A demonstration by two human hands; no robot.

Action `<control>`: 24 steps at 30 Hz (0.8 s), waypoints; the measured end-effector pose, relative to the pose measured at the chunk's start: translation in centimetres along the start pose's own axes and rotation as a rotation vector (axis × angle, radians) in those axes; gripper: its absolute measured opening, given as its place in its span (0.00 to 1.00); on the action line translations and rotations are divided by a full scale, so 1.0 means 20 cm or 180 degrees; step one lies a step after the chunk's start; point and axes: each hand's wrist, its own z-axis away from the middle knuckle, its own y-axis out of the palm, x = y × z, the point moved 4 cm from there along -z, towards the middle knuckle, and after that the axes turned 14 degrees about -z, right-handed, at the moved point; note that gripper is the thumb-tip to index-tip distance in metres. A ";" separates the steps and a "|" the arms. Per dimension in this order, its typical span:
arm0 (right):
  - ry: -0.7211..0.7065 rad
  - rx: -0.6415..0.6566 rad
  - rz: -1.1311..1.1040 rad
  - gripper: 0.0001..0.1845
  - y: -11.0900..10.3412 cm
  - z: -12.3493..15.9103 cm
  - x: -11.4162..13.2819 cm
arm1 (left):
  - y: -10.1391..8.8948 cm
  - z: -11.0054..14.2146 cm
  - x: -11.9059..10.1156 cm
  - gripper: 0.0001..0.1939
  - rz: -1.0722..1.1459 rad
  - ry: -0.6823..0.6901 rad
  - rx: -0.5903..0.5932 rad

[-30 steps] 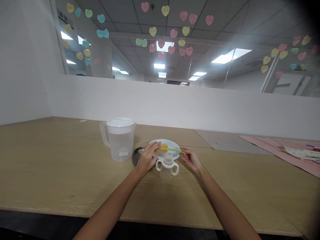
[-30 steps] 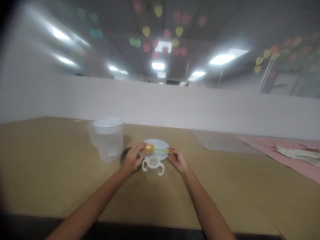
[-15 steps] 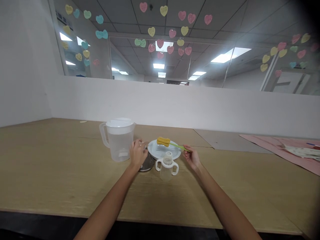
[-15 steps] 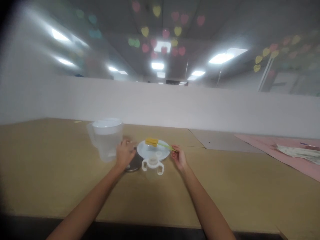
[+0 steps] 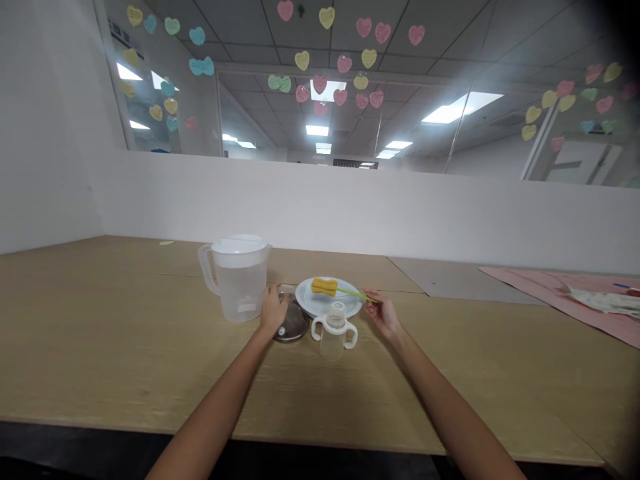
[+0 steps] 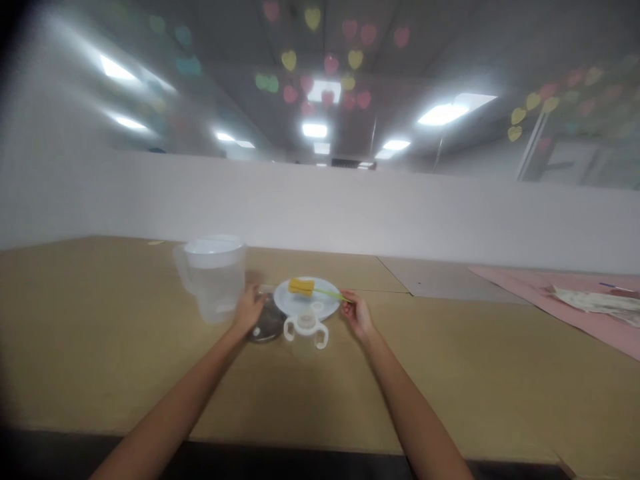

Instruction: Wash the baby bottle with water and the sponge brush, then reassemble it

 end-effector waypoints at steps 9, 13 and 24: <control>-0.0005 -0.0044 -0.0044 0.09 -0.01 0.00 0.01 | -0.01 0.00 -0.02 0.17 -0.0067 0.0281 0.0008; -0.0027 -0.0057 -0.0006 0.09 -0.01 0.00 0.01 | 0.00 0.03 -0.04 0.22 -0.0121 0.0595 0.0130; -0.0403 -0.0285 -0.0413 0.15 -0.07 -0.05 0.05 | -0.09 0.05 -0.13 0.18 -0.0037 0.0702 -0.0180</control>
